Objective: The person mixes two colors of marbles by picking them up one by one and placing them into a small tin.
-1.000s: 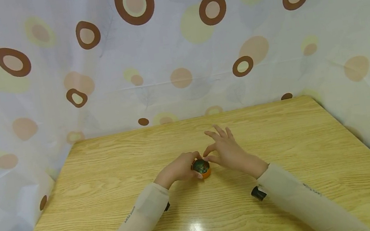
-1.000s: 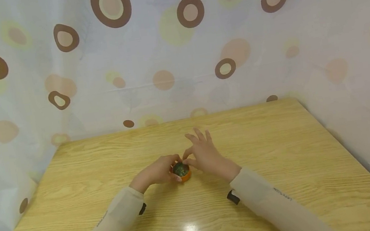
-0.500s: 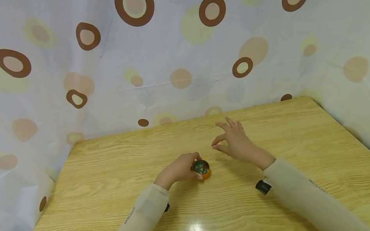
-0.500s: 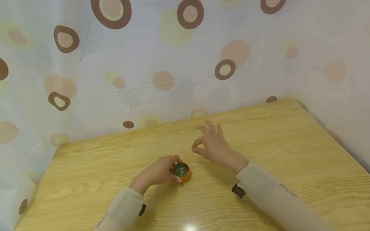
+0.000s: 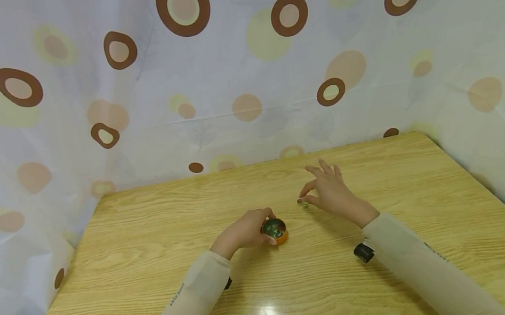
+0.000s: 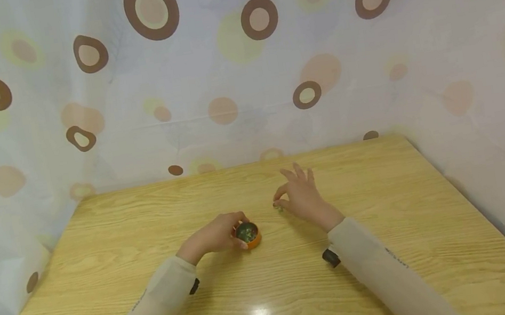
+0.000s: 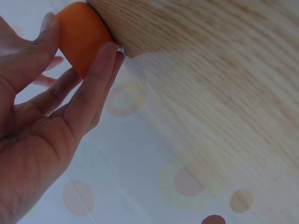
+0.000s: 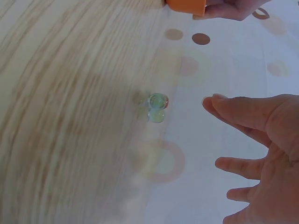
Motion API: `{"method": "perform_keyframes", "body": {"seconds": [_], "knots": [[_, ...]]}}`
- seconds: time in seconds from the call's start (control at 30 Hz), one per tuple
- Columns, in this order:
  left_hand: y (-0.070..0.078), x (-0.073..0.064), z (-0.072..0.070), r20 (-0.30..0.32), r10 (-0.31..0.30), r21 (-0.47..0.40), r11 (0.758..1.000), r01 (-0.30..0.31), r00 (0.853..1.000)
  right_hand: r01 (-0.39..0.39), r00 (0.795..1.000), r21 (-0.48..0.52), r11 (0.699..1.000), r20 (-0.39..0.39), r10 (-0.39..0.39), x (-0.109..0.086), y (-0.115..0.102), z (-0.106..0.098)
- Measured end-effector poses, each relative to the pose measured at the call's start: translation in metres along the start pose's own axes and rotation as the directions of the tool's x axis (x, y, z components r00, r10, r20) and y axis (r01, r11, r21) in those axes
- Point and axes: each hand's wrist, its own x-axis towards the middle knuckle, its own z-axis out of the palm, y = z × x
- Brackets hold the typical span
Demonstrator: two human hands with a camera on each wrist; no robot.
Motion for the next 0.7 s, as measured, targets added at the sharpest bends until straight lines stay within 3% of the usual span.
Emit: {"method": "perform_keyframes", "body": {"seconds": [0.4, 0.7], "knots": [[0.0, -0.001, 0.0, 0.001, 0.0, -0.003, 1.0, 0.0, 1.0, -0.039, 0.997, -0.053, 0.998, 0.068, 0.043, 0.0, 0.009, 0.007], [0.002, -0.002, -0.001, 0.003, 0.003, 0.002, 1.0, -0.003, 1.0, -0.021, 0.997, -0.043, 0.999, 0.08, 0.024, -0.001, 0.011, 0.012]]}}
